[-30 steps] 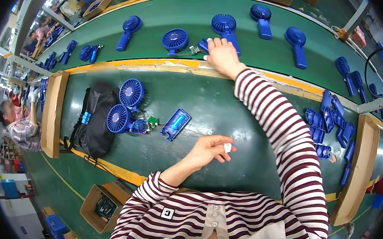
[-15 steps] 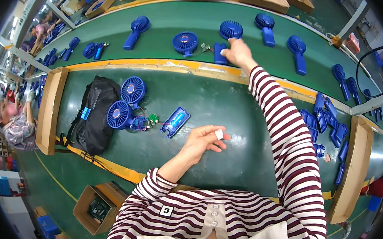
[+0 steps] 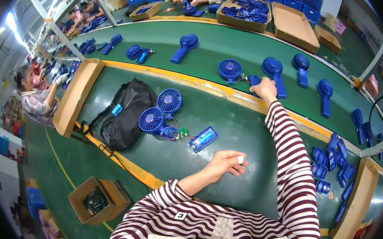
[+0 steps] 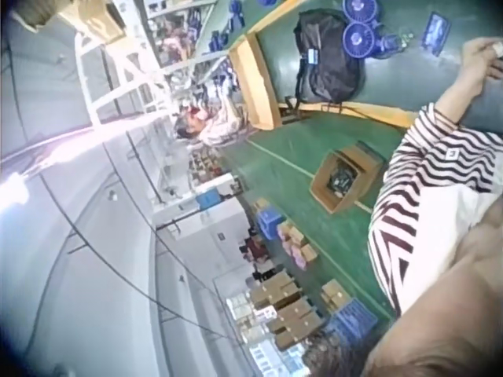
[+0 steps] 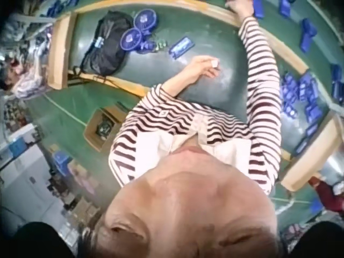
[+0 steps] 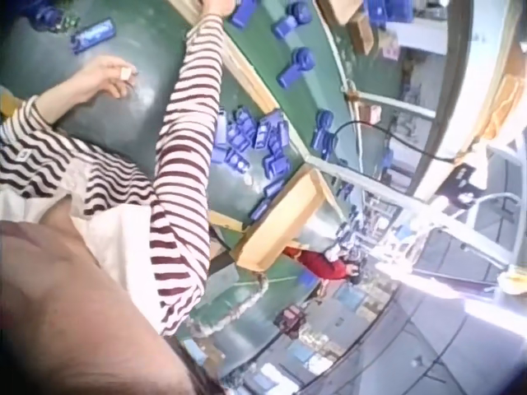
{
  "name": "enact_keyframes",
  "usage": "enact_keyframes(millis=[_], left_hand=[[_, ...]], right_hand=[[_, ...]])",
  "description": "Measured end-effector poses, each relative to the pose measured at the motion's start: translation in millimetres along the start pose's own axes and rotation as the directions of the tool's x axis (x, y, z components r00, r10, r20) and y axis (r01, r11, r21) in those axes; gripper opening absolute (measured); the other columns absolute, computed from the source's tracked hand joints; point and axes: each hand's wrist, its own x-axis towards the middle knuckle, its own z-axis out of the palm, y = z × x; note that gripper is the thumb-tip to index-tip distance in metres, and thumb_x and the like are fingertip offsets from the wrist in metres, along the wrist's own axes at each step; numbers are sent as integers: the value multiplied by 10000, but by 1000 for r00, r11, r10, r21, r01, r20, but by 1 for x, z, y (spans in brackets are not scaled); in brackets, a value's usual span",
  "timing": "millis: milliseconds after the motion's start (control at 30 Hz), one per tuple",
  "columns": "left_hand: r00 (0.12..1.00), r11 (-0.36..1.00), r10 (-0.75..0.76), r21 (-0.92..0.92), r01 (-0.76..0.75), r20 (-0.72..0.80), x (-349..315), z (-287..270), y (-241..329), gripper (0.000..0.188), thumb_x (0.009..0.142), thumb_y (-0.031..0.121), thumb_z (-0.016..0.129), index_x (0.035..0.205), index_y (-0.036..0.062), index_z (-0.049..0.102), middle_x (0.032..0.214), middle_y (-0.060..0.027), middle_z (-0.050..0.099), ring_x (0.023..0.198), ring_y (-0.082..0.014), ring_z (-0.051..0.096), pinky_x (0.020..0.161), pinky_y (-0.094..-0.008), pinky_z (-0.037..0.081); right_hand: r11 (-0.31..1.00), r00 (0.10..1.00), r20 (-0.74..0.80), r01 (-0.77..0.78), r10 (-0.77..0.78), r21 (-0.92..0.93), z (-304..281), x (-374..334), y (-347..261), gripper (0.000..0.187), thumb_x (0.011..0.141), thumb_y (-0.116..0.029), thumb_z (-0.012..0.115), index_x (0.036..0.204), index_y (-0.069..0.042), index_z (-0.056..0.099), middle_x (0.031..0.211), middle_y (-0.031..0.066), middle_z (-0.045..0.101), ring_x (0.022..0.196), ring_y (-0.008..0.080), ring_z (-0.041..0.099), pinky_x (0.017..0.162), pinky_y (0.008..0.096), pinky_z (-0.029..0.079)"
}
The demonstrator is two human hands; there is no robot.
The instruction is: The person assembles portable electric fans by fitting internal circuit boards and wiring into the fan handle housing and snapping the plastic handle covers together by hand.
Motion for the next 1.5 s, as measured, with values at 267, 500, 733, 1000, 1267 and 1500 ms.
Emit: enact_keyframes(millis=[267,500,733,1000,1267,1500], left_hand=[[999,999,43,5,-43,8,-1,5,0,341,857,181,557,1127,-24,516,990,-147,615,791,-186,622,654,-268,511],[985,878,174,-455,-151,10,-8,-1,-8,657,884,510,390,1290,-3,336,1257,-178,454,1163,-284,447,962,-410,355],[987,833,137,-530,-158,-78,-11,1,-30,365,908,352,407,1095,51,494,1090,-96,549,1050,-233,512,923,-380,402],[997,917,-68,-390,78,40,-35,-18,-32,380,837,158,442,1144,-63,470,1036,-205,587,908,-341,600,808,-434,500],[999,950,-7,-312,18,37,-45,-27,-30,319,824,90,469,1110,-50,495,1004,-190,604,867,-276,627,760,-355,522],[997,976,-16,-215,32,75,-44,-21,-29,334,840,124,472,1096,-90,484,998,-215,601,881,-299,623,780,-376,514]], right_hand=[[986,980,-171,121,-100,114,4,-4,18,368,696,-164,605,1033,-18,573,1010,198,590,930,335,588,780,407,480],[768,732,-395,633,-554,95,-6,-179,21,383,661,6,567,1038,-27,507,891,158,479,761,349,546,604,429,455],[658,644,-360,746,-674,104,11,-277,34,308,628,5,604,933,-12,564,832,116,535,731,285,568,598,352,484],[970,793,-571,105,-214,-218,-18,-264,92,590,729,-237,666,1176,57,418,1149,292,410,1057,416,413,880,463,358],[993,901,-428,-106,76,-46,-4,-336,122,730,712,-355,674,1221,86,392,1115,269,481,1026,397,458,891,444,366],[974,895,-446,70,35,217,-12,-337,115,758,611,-202,764,1226,40,391,1054,166,449,941,311,512,794,364,444]])
